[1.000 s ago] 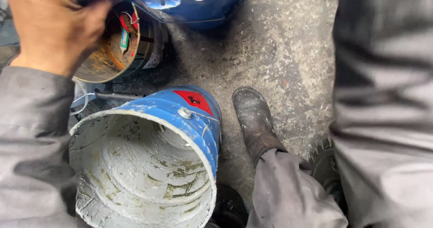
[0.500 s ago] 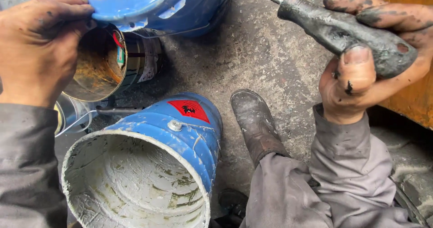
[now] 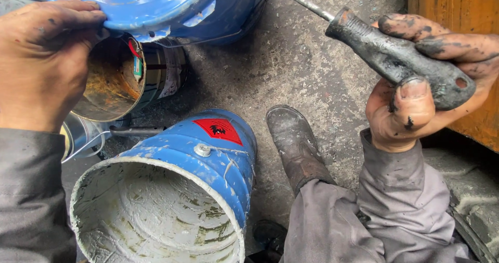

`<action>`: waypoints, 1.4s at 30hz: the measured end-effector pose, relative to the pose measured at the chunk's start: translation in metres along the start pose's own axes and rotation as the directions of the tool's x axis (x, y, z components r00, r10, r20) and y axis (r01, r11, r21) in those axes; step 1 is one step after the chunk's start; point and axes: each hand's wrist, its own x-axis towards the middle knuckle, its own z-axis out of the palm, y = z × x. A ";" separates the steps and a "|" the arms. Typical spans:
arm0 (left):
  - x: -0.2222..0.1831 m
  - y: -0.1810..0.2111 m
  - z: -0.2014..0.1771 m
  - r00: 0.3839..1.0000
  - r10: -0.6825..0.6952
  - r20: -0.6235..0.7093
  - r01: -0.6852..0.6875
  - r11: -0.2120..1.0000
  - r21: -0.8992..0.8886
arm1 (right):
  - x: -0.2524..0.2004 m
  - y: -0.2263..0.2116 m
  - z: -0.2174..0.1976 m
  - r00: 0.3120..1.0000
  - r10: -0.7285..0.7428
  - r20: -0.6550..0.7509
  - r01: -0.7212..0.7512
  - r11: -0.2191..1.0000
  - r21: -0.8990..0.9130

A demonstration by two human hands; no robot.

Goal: Opening industrial paint buckets, pouring liquids, and stirring them together.

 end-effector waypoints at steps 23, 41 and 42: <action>0.003 -0.001 -0.003 0.998 0.058 -0.024 -0.053 0.981 0.185 | 0.031 0.047 -0.037 0.993 0.120 0.003 -0.119 0.984 0.132; 0.011 0.009 -0.008 0.998 -0.063 0.003 0.061 0.971 0.232 | 0.065 0.118 -0.061 0.987 0.115 -0.110 -0.075 0.947 0.312; 0.013 0.011 -0.008 0.998 -0.060 0.000 0.058 0.971 0.233 | 0.067 0.121 -0.060 0.988 0.111 -0.110 -0.071 0.947 0.312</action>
